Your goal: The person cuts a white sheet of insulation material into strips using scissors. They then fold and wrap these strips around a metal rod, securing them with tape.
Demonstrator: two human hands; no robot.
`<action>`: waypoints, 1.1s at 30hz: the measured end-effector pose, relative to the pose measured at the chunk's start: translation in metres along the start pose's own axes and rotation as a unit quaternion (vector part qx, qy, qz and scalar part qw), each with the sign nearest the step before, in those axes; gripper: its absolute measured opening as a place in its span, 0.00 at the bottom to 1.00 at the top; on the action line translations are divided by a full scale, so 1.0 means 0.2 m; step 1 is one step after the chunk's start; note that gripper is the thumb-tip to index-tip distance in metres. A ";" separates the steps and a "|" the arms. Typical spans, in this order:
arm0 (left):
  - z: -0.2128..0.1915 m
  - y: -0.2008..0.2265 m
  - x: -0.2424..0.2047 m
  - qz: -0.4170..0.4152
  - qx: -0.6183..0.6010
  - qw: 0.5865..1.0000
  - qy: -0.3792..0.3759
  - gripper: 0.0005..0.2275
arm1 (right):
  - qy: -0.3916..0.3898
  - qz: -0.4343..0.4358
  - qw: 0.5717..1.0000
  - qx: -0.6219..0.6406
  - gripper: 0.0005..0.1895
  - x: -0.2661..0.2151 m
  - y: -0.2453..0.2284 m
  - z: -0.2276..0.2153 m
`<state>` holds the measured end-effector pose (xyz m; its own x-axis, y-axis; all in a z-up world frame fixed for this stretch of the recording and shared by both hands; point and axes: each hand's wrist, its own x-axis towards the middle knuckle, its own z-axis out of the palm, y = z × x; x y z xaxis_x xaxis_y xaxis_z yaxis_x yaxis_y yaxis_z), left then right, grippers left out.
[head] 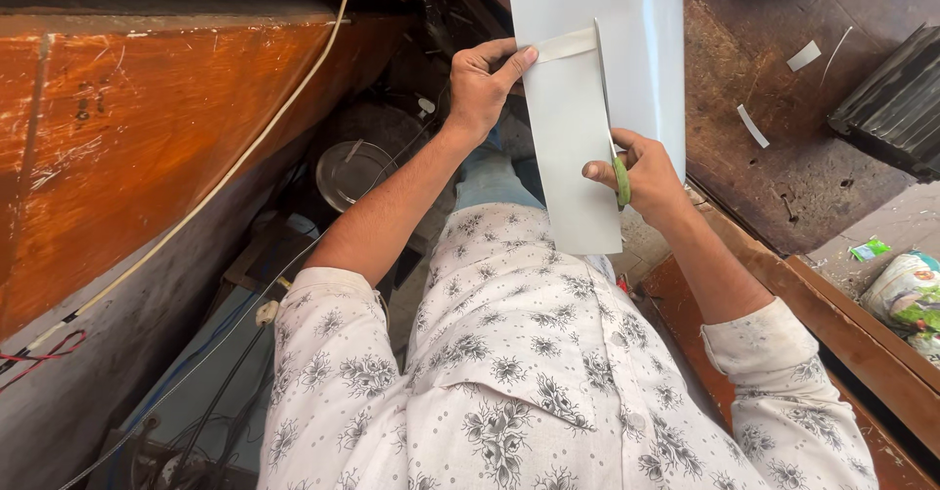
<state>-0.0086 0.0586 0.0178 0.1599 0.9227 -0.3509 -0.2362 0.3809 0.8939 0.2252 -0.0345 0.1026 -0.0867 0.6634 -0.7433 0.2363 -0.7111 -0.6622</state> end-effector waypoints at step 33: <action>-0.02 0.18 0.16 0.098 -0.002 0.995 0.004 0.08 | 0.005 -0.041 0.999 -0.022 0.43 -0.03 -0.09 0.00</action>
<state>-0.0167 0.1019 0.0376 0.1032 0.9796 -0.1726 -0.2651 0.1944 0.9444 0.2223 -0.0256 0.1200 -0.0972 0.7212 -0.6859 0.2718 -0.6438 -0.7153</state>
